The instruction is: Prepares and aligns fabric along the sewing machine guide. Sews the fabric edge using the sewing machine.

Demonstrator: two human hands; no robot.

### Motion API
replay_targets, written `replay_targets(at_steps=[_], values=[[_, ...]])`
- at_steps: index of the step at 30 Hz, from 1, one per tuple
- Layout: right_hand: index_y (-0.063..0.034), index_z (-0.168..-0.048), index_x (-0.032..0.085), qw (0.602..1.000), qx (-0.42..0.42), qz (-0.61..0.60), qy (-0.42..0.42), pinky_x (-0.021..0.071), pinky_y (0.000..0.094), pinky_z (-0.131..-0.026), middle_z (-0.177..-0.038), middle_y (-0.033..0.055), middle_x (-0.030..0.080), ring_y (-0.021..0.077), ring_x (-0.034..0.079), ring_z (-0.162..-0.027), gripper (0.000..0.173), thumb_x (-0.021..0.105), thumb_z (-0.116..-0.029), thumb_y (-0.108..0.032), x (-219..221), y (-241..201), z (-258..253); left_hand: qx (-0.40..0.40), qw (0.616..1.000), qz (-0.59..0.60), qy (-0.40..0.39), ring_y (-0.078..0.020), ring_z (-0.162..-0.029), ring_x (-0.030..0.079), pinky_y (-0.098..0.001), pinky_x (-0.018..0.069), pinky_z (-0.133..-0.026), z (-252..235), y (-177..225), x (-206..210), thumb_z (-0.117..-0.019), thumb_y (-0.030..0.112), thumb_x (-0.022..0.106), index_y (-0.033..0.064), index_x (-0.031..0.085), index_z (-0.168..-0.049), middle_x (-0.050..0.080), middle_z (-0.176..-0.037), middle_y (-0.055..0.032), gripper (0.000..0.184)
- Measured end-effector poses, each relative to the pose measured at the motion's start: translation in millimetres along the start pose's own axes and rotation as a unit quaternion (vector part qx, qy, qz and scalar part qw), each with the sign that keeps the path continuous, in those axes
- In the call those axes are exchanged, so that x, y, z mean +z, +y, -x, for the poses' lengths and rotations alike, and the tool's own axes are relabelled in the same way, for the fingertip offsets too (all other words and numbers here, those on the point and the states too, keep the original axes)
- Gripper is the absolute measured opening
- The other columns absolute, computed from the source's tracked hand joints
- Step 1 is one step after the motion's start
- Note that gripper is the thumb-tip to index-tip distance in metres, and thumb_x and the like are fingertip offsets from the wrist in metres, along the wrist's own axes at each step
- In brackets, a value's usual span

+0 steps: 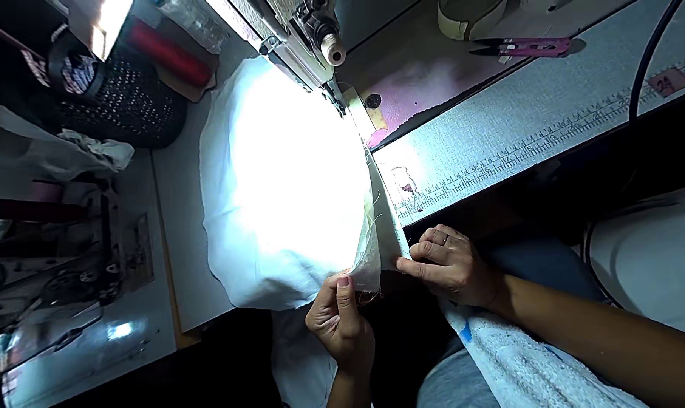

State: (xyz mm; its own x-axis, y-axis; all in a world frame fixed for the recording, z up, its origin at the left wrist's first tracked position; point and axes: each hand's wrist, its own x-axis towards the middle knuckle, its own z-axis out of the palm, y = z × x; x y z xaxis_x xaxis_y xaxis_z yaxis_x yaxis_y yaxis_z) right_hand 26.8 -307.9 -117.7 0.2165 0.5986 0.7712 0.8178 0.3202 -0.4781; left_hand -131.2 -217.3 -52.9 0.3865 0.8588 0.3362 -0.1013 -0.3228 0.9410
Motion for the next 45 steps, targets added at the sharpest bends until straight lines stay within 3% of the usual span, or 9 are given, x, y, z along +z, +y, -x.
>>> replay_targets(at_steps=[3,9,15,22,27,31,34,39,45], values=[[-0.0115,-0.104,0.078,1.0,0.022,-0.014,-0.004,0.05,0.032,-0.073,-0.083,0.0086,0.066,0.0199,0.062,-0.08,0.018,0.061,-0.0981,-0.01,0.2,-0.5,-0.4,-0.033,0.999,0.03,-0.007,-0.005,-0.069,0.07,-0.0229,0.0603,-0.065,0.7,-1.3,-3.6,-0.1018,0.006,0.051,0.0097,0.074,-0.089,0.073,-0.078,0.0041,0.027],[-0.0105,-0.103,0.079,0.999,0.028,-0.03,-0.005,0.0492,0.032,-0.074,-0.082,0.0078,0.067,0.0197,0.062,-0.08,0.018,0.062,-0.0973,-0.009,0.3,-1.2,0.5,-0.079,0.991,0.079,-0.079,-0.0063,-0.073,0.071,-0.0218,0.0602,-0.068,0.4,3.5,-8.8,-0.0899,0.008,0.075,0.0081,0.077,-0.091,0.076,-0.084,-0.0009,0.002],[-0.009,-0.099,0.079,0.999,0.033,-0.034,-0.005,0.0489,0.0315,-0.074,-0.084,0.008,0.07,0.0189,0.063,-0.08,0.018,0.061,-0.0958,-0.007,-0.9,-1.4,0.7,-0.038,0.991,0.054,-0.118,-0.0056,-0.081,0.072,-0.0209,0.062,-0.074,4.3,2.9,-5.5,-0.0815,0.006,0.084,0.0093,0.076,-0.093,0.076,-0.09,0.0017,0.015],[-0.0078,-0.094,0.079,0.998,0.043,-0.052,-0.002,0.048,0.0316,-0.076,-0.084,0.0083,0.069,0.0185,0.062,-0.081,0.015,0.064,-0.0936,-0.006,-1.0,-1.5,2.8,-0.016,0.99,0.014,-0.142,-0.0069,-0.094,0.071,-0.0222,0.0606,-0.083,10.1,-1.1,-0.5,-0.0923,0.008,0.074,0.008,0.074,-0.099,0.075,-0.1,0.0016,0.007],[-0.0087,-0.096,0.08,0.997,0.055,-0.061,-0.004,0.0481,0.0317,-0.074,-0.085,0.0076,0.07,0.0181,0.062,-0.082,0.016,0.064,-0.0941,-0.007,-0.7,-0.6,3.9,-0.005,0.993,-0.025,-0.111,-0.0052,-0.081,0.07,-0.0208,0.0596,-0.072,9.2,-1.1,1.9,-0.0931,0.0,0.067,0.0062,0.068,-0.099,0.073,-0.093,0.0025,0.009],[-0.009,-0.098,0.08,0.997,0.056,-0.06,-0.001,0.0481,0.0317,-0.075,-0.085,0.0073,0.07,0.0181,0.062,-0.082,0.017,0.063,-0.0945,-0.007,0.9,-0.6,4.9,0.035,0.991,-0.055,-0.116,-0.0036,-0.08,0.07,-0.0199,0.0603,-0.072,9.9,0.9,3.5,-0.092,-0.003,0.068,0.0119,0.06,-0.112,0.073,-0.095,0.0052,0.026],[-0.0086,-0.097,0.08,0.997,0.056,-0.061,-0.001,0.0481,0.0311,-0.075,-0.086,0.0072,0.07,0.0176,0.062,-0.083,0.017,0.063,-0.0942,-0.007,1.3,-1.1,4.5,0.075,0.979,-0.118,-0.148,0.0011,-0.074,0.063,-0.0155,0.0546,-0.067,9.0,-0.5,4.4,-0.0951,-0.001,0.061,-0.0025,0.07,-0.119,0.072,-0.091,0.0001,0.026],[-0.0081,-0.096,0.079,0.996,0.057,-0.063,0.0,0.0482,0.0315,-0.074,-0.085,0.0068,0.071,0.0182,0.063,-0.082,0.017,0.062,-0.0949,-0.007,1.3,-0.8,4.5,0.105,0.947,-0.252,-0.169,-0.0003,-0.065,0.053,-0.0147,0.0467,-0.062,7.9,3.4,8.1,-0.094,0.006,0.054,-0.0089,0.065,-0.128,0.061,-0.076,-0.0024,0.038],[-0.0079,-0.094,0.078,0.997,0.053,-0.061,0.003,0.048,0.0317,-0.074,-0.083,0.0075,0.069,0.0184,0.062,-0.079,0.016,0.062,-0.0954,-0.007,1.7,-1.2,4.1,0.088,0.935,-0.309,-0.151,0.0009,-0.069,0.057,-0.0151,0.0491,-0.064,5.0,4.1,14.2,-0.0988,0.023,0.057,-0.0032,0.072,-0.11,0.067,-0.083,-0.002,0.032]])
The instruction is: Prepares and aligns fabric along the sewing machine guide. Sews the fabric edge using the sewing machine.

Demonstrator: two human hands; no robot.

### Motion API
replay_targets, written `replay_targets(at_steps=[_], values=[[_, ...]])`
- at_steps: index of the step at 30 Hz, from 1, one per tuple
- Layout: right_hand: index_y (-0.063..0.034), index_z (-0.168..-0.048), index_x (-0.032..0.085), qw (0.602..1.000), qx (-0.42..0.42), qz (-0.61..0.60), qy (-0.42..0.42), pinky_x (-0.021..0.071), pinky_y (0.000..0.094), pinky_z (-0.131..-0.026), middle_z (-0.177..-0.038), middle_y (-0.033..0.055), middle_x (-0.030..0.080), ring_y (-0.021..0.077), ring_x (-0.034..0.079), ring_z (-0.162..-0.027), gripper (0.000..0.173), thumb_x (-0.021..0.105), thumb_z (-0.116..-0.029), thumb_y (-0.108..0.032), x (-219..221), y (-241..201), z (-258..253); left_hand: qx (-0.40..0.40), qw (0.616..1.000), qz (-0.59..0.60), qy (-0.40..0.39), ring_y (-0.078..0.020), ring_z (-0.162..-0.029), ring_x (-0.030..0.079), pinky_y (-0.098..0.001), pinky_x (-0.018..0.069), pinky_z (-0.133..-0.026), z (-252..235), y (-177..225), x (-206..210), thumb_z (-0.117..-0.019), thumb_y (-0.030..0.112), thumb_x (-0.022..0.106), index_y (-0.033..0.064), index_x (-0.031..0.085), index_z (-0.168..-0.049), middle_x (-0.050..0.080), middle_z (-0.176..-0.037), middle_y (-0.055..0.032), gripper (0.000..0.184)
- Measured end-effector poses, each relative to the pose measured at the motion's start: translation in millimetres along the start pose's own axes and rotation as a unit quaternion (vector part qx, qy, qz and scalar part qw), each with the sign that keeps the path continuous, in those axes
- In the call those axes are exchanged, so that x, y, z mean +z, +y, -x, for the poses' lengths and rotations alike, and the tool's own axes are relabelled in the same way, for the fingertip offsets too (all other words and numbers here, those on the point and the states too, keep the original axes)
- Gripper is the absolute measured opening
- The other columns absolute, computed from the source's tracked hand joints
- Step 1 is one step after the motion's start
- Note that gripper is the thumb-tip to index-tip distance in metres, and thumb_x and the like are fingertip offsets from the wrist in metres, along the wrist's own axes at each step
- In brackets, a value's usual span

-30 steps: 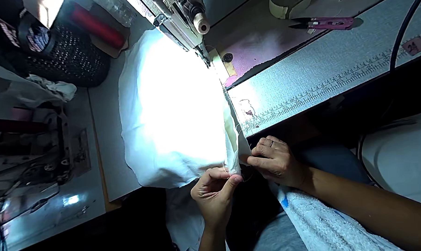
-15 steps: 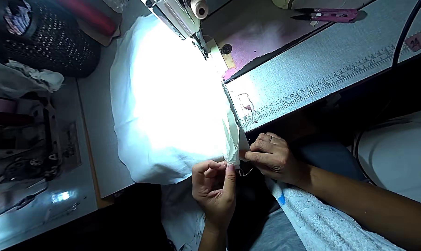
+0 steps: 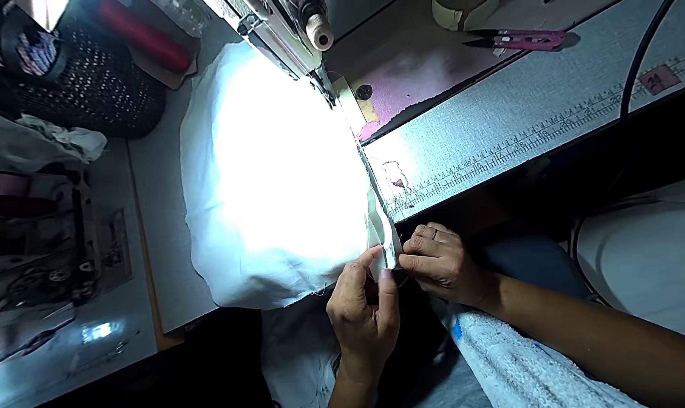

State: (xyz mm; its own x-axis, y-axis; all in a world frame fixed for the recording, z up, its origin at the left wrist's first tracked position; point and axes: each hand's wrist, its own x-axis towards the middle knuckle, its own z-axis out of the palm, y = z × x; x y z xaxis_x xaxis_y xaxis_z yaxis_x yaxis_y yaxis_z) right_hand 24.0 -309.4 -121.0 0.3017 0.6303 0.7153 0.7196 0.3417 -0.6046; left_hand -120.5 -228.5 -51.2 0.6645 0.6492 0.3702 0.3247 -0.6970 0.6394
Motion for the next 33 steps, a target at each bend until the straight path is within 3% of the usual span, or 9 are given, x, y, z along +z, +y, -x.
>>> replay_targets(at_steps=[3,6,9,13,18,21,25,27,33], values=[[-0.0073,-0.092,0.078,1.0,-0.002,0.002,0.0,0.0479,0.0315,-0.074,-0.083,0.0077,0.07,0.0187,0.062,-0.08,0.016,0.062,-0.0958,-0.007,-1.1,0.0,-0.2,0.023,0.997,-0.057,0.045,-0.0047,-0.074,0.061,-0.0172,0.051,-0.065,0.2,0.7,3.0,-0.0928,0.029,0.072,0.0026,0.079,-0.101,0.068,-0.084,-0.0058,0.028],[-0.0073,-0.093,0.078,1.0,-0.007,0.002,-0.001,0.0479,0.032,-0.074,-0.084,0.008,0.07,0.0191,0.062,-0.08,0.016,0.062,-0.0956,-0.007,-1.4,-0.3,-0.3,0.098,0.98,-0.146,0.092,-0.0161,-0.088,0.059,-0.0259,0.0455,-0.082,3.4,4.3,4.7,-0.0925,0.019,0.072,0.009,0.081,-0.092,0.064,-0.086,-0.0087,0.013],[-0.0075,-0.086,0.074,1.0,-0.021,0.011,-0.006,0.0475,0.0338,-0.073,-0.082,0.0085,0.069,0.0217,0.062,-0.079,0.017,0.06,-0.0959,-0.007,-1.0,0.6,-0.6,0.178,0.964,-0.188,0.055,-0.0161,-0.107,0.052,-0.0284,0.0357,-0.097,9.2,6.3,-0.5,-0.1023,0.021,0.06,0.0158,0.07,-0.1,0.058,-0.105,-0.0038,0.011],[-0.0086,-0.087,0.075,0.999,-0.034,0.031,-0.01,0.0479,0.0343,-0.074,-0.083,0.0084,0.07,0.0224,0.063,-0.08,0.018,0.06,-0.0968,-0.009,-1.7,1.3,-0.2,0.243,0.947,-0.209,-0.005,-0.0178,-0.121,0.057,-0.033,0.0324,-0.104,5.5,-0.8,-6.1,-0.1035,0.016,0.055,0.0149,0.069,-0.104,0.073,-0.117,-0.0033,0.014],[-0.0096,-0.087,0.074,0.998,-0.042,0.054,-0.007,0.049,0.0345,-0.074,-0.086,0.008,0.072,0.0228,0.064,-0.08,0.019,0.058,-0.0985,-0.01,-1.7,0.9,-0.8,0.334,0.909,-0.248,-0.015,-0.0091,-0.137,0.043,-0.0327,0.0183,-0.115,-9.0,-10.4,-16.8,-0.1049,0.018,0.053,0.0195,0.06,-0.108,0.064,-0.134,0.0066,0.008],[-0.009,-0.091,0.077,0.997,-0.047,0.055,-0.004,0.05,0.0349,-0.075,-0.089,0.0084,0.074,0.0225,0.065,-0.08,0.018,0.06,-0.0975,-0.008,-1.3,0.9,-0.7,0.362,0.894,-0.257,-0.059,-0.0083,-0.136,0.05,-0.0358,0.0203,-0.116,-16.9,-16.3,-25.3,-0.107,0.019,0.05,0.0194,0.06,-0.112,0.069,-0.13,0.0009,0.012],[-0.0087,-0.09,0.075,0.996,-0.06,0.063,-0.003,0.0491,0.0353,-0.074,-0.085,0.009,0.071,0.023,0.063,-0.079,0.017,0.059,-0.0978,-0.008,-2.3,0.9,-1.1,0.404,0.882,-0.24,-0.038,-0.0074,-0.136,0.048,-0.0348,0.0181,-0.117,-25.1,-19.6,-32.4,-0.1036,0.017,0.057,0.0188,0.064,-0.111,0.067,-0.131,0.0045,0.01],[-0.0086,-0.09,0.075,0.996,-0.063,0.066,-0.004,0.0494,0.0356,-0.074,-0.086,0.0092,0.072,0.0232,0.064,-0.079,0.018,0.059,-0.0985,-0.009,-3.2,0.7,-0.6,0.417,0.878,-0.227,-0.069,-0.0109,-0.134,0.049,-0.0327,0.0246,-0.113,-29.3,-19.1,-35.8,-0.1041,0.013,0.056,0.0157,0.063,-0.109,0.067,-0.131,0.0019,0.009],[-0.0099,-0.094,0.073,0.993,-0.087,0.085,-0.008,0.0501,0.0352,-0.072,-0.091,0.0084,0.074,0.0236,0.065,-0.079,0.018,0.056,-0.1,-0.008,-5.3,2.3,0.3,0.365,0.907,-0.165,-0.133,-0.0196,-0.108,0.067,-0.0339,0.0431,-0.098,-35.0,-27.1,-32.5,-0.1066,0.017,0.05,0.0118,0.063,-0.106,0.075,-0.103,-0.0073,0.014]])
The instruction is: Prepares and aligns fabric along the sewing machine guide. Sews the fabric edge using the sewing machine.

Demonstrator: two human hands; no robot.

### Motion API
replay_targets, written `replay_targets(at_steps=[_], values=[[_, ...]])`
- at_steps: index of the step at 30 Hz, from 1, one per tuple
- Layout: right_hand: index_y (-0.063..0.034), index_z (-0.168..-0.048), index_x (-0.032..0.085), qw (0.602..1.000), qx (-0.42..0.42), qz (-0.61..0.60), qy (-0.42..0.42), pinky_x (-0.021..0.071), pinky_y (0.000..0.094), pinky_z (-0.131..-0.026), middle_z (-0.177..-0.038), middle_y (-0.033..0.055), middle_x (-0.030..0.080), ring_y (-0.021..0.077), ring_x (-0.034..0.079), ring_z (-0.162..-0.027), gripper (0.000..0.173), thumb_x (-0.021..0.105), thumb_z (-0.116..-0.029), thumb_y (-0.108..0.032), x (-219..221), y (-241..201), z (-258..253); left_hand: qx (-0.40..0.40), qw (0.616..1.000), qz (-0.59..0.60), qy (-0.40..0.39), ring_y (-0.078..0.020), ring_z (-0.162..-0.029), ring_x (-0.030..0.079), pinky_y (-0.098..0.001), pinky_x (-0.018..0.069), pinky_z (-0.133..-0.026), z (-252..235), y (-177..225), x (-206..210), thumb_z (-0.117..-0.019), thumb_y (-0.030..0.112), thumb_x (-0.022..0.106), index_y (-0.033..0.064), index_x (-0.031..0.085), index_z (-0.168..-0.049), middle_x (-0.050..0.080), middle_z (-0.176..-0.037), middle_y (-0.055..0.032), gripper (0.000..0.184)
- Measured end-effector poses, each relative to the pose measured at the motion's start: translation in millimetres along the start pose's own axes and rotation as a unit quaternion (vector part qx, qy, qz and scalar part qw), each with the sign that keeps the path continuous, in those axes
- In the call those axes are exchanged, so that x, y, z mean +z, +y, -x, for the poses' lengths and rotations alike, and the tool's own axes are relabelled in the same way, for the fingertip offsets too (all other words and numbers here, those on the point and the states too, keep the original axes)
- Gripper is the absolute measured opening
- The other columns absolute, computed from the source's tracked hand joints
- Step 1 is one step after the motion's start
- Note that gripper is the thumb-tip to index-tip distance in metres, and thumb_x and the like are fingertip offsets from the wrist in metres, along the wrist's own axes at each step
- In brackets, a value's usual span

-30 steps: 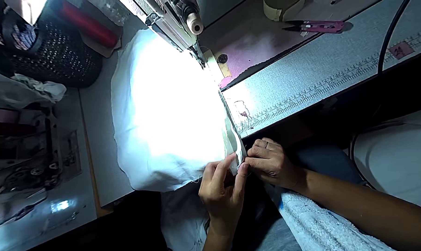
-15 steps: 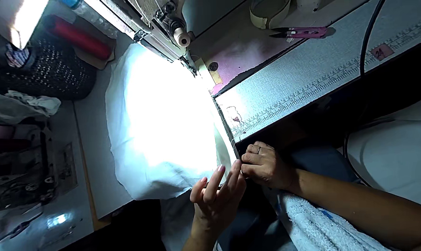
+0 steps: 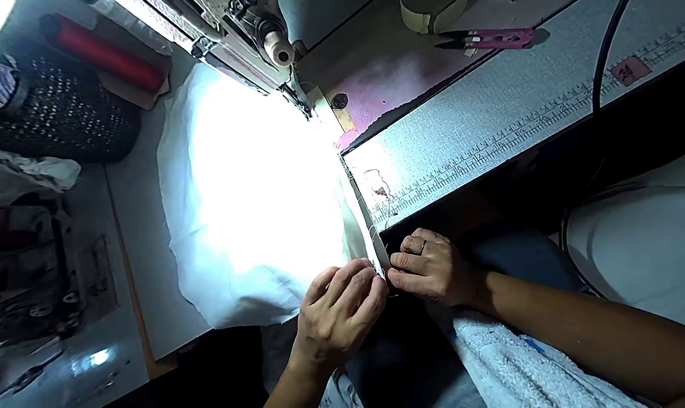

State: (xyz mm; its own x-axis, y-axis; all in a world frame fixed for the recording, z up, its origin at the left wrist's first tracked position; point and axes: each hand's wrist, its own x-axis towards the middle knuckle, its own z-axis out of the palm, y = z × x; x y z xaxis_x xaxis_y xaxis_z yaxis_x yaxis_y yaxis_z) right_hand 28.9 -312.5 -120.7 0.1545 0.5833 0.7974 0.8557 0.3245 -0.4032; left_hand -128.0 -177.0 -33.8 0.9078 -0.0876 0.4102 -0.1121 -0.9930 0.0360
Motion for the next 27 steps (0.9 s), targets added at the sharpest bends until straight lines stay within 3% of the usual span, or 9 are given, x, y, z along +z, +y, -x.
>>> replay_targets(at_steps=[4,7,11,14,18,21,24,27], values=[[-0.0083,-0.092,0.075,0.999,-0.03,0.012,-0.012,0.0474,0.0347,-0.068,-0.089,0.0083,0.074,0.0225,0.062,-0.074,0.021,0.056,-0.099,-0.005,-1.4,2.3,-1.9,-0.027,0.997,0.033,0.057,-0.0205,-0.095,0.072,-0.0297,0.0542,-0.081,2.4,0.7,10.1,-0.1045,0.014,0.053,0.0083,0.068,-0.102,0.076,-0.097,-0.0114,0.016],[-0.0072,-0.092,0.075,1.0,-0.006,-0.008,-0.019,0.0494,0.0341,-0.064,-0.088,0.0112,0.073,0.0226,0.065,-0.072,0.019,0.057,-0.0984,-0.006,0.9,3.0,-1.0,-0.047,0.995,0.034,0.077,-0.0189,-0.093,0.073,-0.0259,0.056,-0.079,4.9,4.1,16.3,-0.1043,0.014,0.054,0.0085,0.069,-0.104,0.076,-0.101,-0.0126,0.016],[-0.0014,-0.099,0.077,0.982,0.124,-0.144,-0.002,0.056,0.031,-0.082,-0.094,0.0122,0.076,0.0185,0.071,-0.089,0.018,0.062,-0.096,-0.009,1.1,-8.8,-1.0,-0.047,0.996,0.02,0.075,-0.0187,-0.091,0.073,-0.0257,0.0552,-0.076,6.8,5.6,19.3,-0.1035,0.014,0.055,0.0086,0.069,-0.103,0.076,-0.103,-0.0127,0.014],[0.0045,-0.099,0.075,0.924,0.268,-0.268,0.051,0.0574,0.0237,-0.086,-0.094,0.0111,0.075,0.0098,0.07,-0.092,0.017,0.066,-0.093,-0.009,-1.9,-27.7,-5.8,-0.035,0.997,0.009,0.075,-0.0184,-0.093,0.073,-0.0257,0.0542,-0.077,6.7,5.2,18.9,-0.1027,0.012,0.056,0.0085,0.07,-0.102,0.077,-0.103,-0.0118,0.015],[-0.0051,-0.104,0.055,0.786,0.478,-0.379,0.099,0.0585,0.021,-0.066,-0.079,-0.0001,0.068,0.0046,0.067,-0.069,0.019,0.071,-0.0939,-0.01,-1.4,-42.1,-15.0,-0.017,0.997,0.0,0.08,-0.0192,-0.094,0.072,-0.0262,0.0549,-0.079,5.1,4.3,19.0,-0.1016,0.013,0.058,0.0083,0.07,-0.101,0.076,-0.099,-0.0108,0.013],[-0.0017,-0.102,0.065,0.71,0.553,-0.427,0.094,0.0552,0.0191,-0.055,-0.072,0.001,0.069,0.0049,0.065,-0.058,0.012,0.071,-0.0936,-0.007,-1.1,-39.5,-21.9,-0.006,0.996,-0.007,0.085,-0.02,-0.092,0.072,-0.0263,0.055,-0.079,4.3,4.4,19.3,-0.1005,0.012,0.06,0.0076,0.07,-0.101,0.076,-0.098,-0.0111,0.011],[-0.0015,-0.092,0.072,0.754,0.515,-0.398,0.083,0.0534,0.0146,-0.056,-0.074,-0.0015,0.069,-0.0005,0.062,-0.061,0.005,0.068,-0.0934,-0.004,-1.4,-41.1,-19.9,0.0,0.997,-0.014,0.075,-0.021,-0.093,0.072,-0.0267,0.0549,-0.079,1.6,6.2,16.5,-0.0998,0.011,0.061,0.0069,0.071,-0.1,0.075,-0.097,-0.0116,0.011],[0.0012,-0.094,0.073,0.787,0.476,-0.384,0.087,0.0554,0.015,-0.061,-0.081,0.0008,0.07,-0.0002,0.063,-0.066,0.007,0.066,-0.0932,-0.001,-2.9,-45.6,-17.6,-0.004,0.999,-0.012,0.052,-0.0216,-0.094,0.072,-0.0264,0.0555,-0.082,-1.3,9.7,12.8,-0.1003,0.01,0.06,0.0058,0.07,-0.102,0.075,-0.097,-0.0124,0.011]])
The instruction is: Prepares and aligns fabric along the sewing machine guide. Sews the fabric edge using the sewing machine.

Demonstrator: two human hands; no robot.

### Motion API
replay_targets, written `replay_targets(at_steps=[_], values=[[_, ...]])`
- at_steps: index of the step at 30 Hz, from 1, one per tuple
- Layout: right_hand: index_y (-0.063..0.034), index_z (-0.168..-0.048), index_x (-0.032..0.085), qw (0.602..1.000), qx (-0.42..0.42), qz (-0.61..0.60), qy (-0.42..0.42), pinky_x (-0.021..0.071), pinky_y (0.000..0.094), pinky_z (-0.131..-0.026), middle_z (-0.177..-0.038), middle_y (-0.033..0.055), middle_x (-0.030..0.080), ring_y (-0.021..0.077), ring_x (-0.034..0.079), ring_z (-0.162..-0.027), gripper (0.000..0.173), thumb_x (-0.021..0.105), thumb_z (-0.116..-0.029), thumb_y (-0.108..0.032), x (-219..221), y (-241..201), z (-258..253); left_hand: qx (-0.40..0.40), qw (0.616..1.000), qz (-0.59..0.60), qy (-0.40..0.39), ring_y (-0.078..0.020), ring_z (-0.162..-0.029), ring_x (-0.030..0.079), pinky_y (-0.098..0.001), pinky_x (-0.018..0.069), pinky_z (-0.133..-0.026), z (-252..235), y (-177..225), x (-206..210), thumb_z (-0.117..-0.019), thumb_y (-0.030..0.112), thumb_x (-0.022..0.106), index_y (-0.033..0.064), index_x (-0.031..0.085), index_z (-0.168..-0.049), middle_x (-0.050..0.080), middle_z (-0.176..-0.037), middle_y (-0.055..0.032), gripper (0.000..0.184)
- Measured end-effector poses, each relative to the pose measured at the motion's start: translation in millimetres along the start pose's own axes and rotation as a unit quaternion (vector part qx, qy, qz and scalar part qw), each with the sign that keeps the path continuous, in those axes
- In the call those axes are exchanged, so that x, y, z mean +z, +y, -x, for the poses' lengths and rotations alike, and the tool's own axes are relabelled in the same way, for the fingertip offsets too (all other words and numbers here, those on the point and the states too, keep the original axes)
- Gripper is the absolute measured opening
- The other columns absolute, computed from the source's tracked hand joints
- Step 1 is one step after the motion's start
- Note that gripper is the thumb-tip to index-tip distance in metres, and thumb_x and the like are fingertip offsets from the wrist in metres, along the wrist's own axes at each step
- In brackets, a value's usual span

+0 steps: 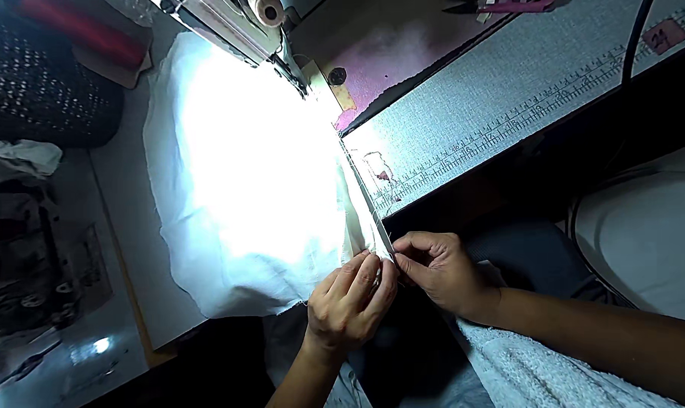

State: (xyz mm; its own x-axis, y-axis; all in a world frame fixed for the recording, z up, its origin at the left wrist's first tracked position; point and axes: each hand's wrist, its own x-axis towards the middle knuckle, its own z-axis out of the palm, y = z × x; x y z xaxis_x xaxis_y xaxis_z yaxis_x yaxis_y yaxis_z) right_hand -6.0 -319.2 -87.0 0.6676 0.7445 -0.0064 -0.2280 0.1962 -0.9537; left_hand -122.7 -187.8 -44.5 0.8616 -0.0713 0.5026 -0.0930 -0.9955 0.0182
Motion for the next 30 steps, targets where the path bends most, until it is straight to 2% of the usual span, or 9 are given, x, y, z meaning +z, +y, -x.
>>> replay_targets(at_steps=[5,11,15,17,19,23,26,30], values=[[0.0034,-0.096,0.072,1.0,0.004,-0.023,-0.012,0.0563,0.0156,-0.065,-0.083,0.0016,0.07,-0.0001,0.064,-0.069,0.01,0.063,-0.0937,0.002,-2.2,1.5,1.6,0.017,0.999,-0.001,-0.037,-0.0232,-0.095,0.072,-0.0277,0.0551,-0.083,-5.3,2.5,-5.3,-0.1012,0.009,0.058,0.0033,0.071,-0.106,0.076,-0.1,-0.0145,0.014],[0.0039,-0.096,0.072,0.999,-0.004,-0.031,-0.039,0.0591,0.0186,-0.071,-0.09,0.0035,0.071,0.0026,0.067,-0.077,0.011,0.061,-0.0955,0.002,-5.2,5.6,0.7,0.027,0.999,-0.027,-0.016,-0.0223,-0.094,0.073,-0.0281,0.0556,-0.08,-2.5,2.4,-3.6,-0.1003,0.01,0.061,0.0037,0.072,-0.104,0.077,-0.1,-0.0136,0.014],[0.0043,-0.097,0.071,0.997,-0.004,-0.049,-0.052,0.0598,0.0193,-0.071,-0.089,0.0033,0.07,0.0032,0.068,-0.076,0.011,0.06,-0.0965,0.003,-6.3,5.9,-0.8,0.031,0.999,-0.014,-0.003,-0.0226,-0.091,0.073,-0.0279,0.0554,-0.079,-2.9,0.3,-0.2,-0.0994,0.009,0.062,0.0038,0.072,-0.102,0.076,-0.098,-0.0141,0.011],[0.0042,-0.097,0.071,0.997,-0.001,-0.057,-0.052,0.0598,0.0194,-0.072,-0.088,0.0031,0.07,0.0032,0.068,-0.077,0.011,0.06,-0.0964,0.004,-6.0,6.7,-0.8,0.031,0.999,0.006,0.007,-0.0219,-0.09,0.072,-0.0271,0.0557,-0.077,-1.6,-2.7,3.2,-0.0996,0.012,0.064,0.0038,0.071,-0.102,0.075,-0.097,-0.0144,0.01],[0.0048,-0.097,0.071,0.997,-0.014,-0.054,-0.05,0.0588,0.0188,-0.076,-0.09,0.0032,0.071,0.0025,0.067,-0.08,0.012,0.06,-0.0957,0.005,-6.1,8.9,-1.0,0.025,0.999,0.034,0.009,-0.0215,-0.087,0.071,-0.0268,0.0554,-0.076,0.2,-4.0,6.3,-0.1003,0.018,0.067,0.0029,0.07,-0.108,0.073,-0.098,-0.0159,0.018],[0.0036,-0.097,0.071,0.997,-0.007,-0.056,-0.049,0.0581,0.0182,-0.071,-0.088,0.0021,0.07,0.0018,0.066,-0.076,0.011,0.06,-0.097,0.003,-6.7,9.0,-1.3,0.003,0.999,0.039,0.019,-0.0207,-0.091,0.071,-0.0257,0.0558,-0.082,4.3,-3.2,9.1,-0.0969,0.016,0.062,0.0011,0.068,-0.11,0.074,-0.1,-0.0147,0.021],[0.0029,-0.095,0.072,0.998,-0.008,-0.047,-0.052,0.0573,0.0176,-0.073,-0.088,0.002,0.071,0.0014,0.066,-0.079,0.011,0.062,-0.0955,0.002,-6.8,8.6,-1.7,-0.02,0.998,0.046,0.037,-0.0188,-0.095,0.071,-0.0244,0.056,-0.084,10.0,-1.2,10.4,-0.097,0.012,0.064,0.0019,0.067,-0.108,0.073,-0.102,-0.0139,0.015],[0.0033,-0.093,0.073,0.998,-0.045,-0.022,-0.047,0.0574,0.0194,-0.076,-0.086,0.0027,0.069,0.0036,0.066,-0.081,0.009,0.065,-0.0943,0.001,-8.7,15.3,-2.0,-0.037,0.996,0.053,0.06,-0.018,-0.093,0.072,-0.0239,0.0568,-0.083,13.3,3.0,11.4,-0.0971,0.009,0.066,0.0018,0.071,-0.101,0.075,-0.099,-0.0136,0.009]])
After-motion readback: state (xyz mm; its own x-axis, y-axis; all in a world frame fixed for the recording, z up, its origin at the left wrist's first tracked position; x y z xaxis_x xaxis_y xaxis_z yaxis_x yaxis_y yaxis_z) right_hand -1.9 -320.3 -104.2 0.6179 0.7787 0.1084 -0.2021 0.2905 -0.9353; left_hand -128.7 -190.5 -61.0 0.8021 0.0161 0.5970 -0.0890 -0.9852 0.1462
